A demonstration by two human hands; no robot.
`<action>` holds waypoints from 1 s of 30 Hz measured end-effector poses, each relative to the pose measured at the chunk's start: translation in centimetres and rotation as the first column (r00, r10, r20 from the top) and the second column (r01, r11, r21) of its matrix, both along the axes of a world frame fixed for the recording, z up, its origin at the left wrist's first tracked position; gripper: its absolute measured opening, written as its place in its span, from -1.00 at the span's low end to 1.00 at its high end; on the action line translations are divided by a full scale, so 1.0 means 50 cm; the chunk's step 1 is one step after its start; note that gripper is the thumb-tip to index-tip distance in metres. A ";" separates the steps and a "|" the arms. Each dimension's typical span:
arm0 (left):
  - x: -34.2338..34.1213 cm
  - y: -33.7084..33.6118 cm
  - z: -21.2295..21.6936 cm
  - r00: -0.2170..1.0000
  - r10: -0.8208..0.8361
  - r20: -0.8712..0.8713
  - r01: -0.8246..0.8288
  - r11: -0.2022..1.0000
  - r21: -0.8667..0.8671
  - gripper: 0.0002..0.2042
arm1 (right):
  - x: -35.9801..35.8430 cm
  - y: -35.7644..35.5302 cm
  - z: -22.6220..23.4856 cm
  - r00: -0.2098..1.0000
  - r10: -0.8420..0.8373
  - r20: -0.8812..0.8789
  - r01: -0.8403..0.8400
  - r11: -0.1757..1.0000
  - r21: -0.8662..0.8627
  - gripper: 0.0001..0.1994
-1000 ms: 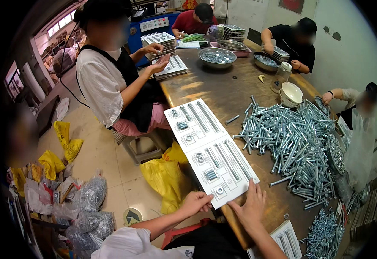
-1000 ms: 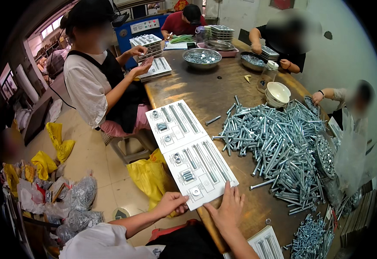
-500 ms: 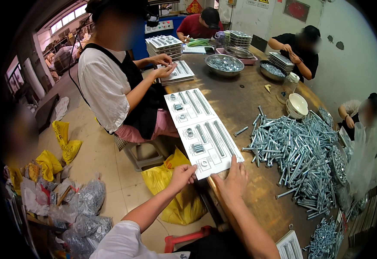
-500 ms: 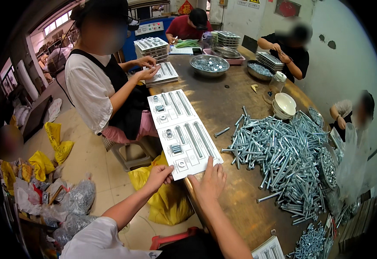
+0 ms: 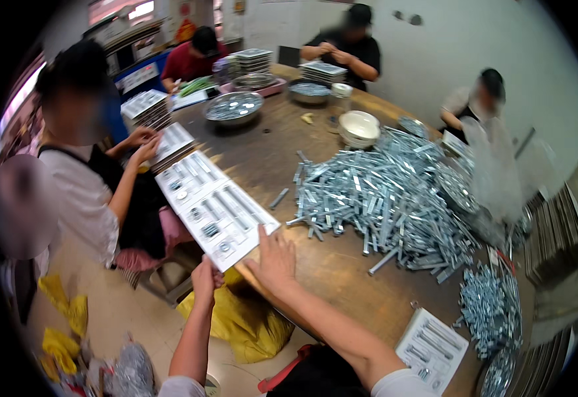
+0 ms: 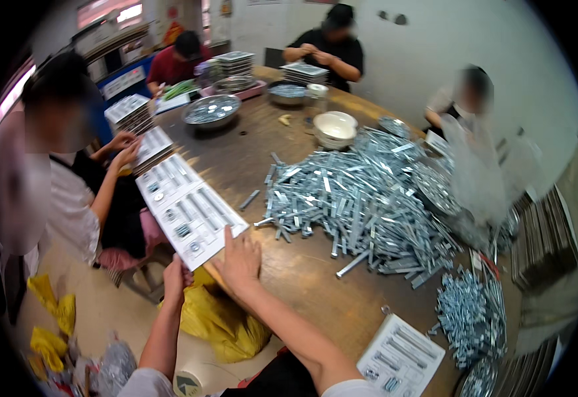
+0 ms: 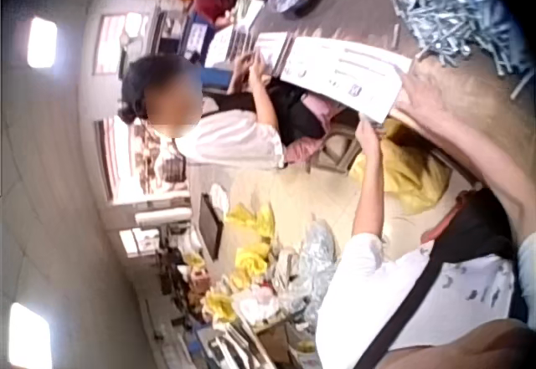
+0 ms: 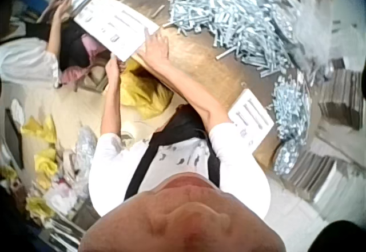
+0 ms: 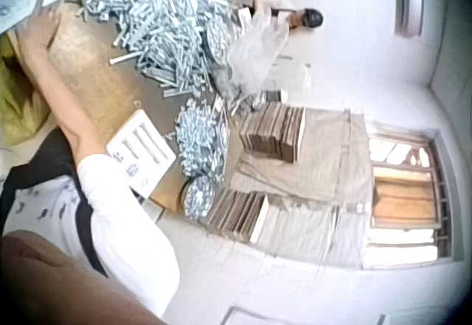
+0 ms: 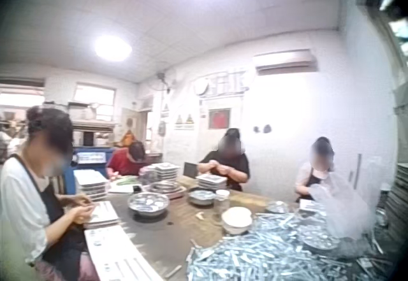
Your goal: The person repeatedly picks bolts and washers from piles on a table and places them into slots on a printed instruction sheet. They handle the fasteners one at a time, aligning them with the sheet's layout. Other workers are visible in the background performing similar tasks.
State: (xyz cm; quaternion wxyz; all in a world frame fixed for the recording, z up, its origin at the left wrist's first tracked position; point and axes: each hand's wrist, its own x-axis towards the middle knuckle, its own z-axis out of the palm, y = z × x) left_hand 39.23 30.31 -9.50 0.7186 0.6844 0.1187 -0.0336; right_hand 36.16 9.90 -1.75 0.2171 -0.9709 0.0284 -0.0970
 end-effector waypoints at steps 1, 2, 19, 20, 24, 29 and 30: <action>-0.017 -0.013 0.004 0.999 0.037 -0.020 -0.038 0.999 -0.015 -0.44 | -0.021 -0.029 0.013 0.999 0.041 0.036 -0.041 0.999 0.017 -0.17; -0.044 -0.036 0.021 0.999 0.037 -0.025 -0.037 0.999 -0.017 -0.46 | -0.056 -0.066 0.024 0.996 0.071 0.062 -0.073 0.997 0.030 -0.22; -0.540 -0.426 0.113 0.317 -0.946 -0.061 0.948 0.318 -0.008 -0.71 | -0.930 -0.668 0.008 0.607 -0.795 0.017 0.782 0.601 0.165 -0.82; -0.543 -0.433 0.104 0.314 -0.946 -0.087 0.949 0.316 -0.015 -0.72 | -0.932 -0.667 0.004 0.627 -0.779 0.000 0.768 0.618 0.167 -0.82; -0.558 -0.454 0.104 0.366 -0.919 -0.148 0.926 0.376 -0.043 -0.78 | -0.938 -0.673 -0.004 0.587 -0.810 0.004 0.793 0.575 0.200 -0.86; -0.556 -0.451 0.098 0.354 -0.903 -0.244 0.911 0.392 -0.130 -0.81 | -0.952 -0.690 -0.001 0.590 -0.806 -0.052 0.787 0.560 0.257 -0.86; -0.550 -0.445 0.091 0.361 -0.900 -0.244 0.904 0.402 -0.145 -0.81 | -0.954 -0.695 -0.006 0.601 -0.798 -0.046 0.782 0.575 0.242 -0.85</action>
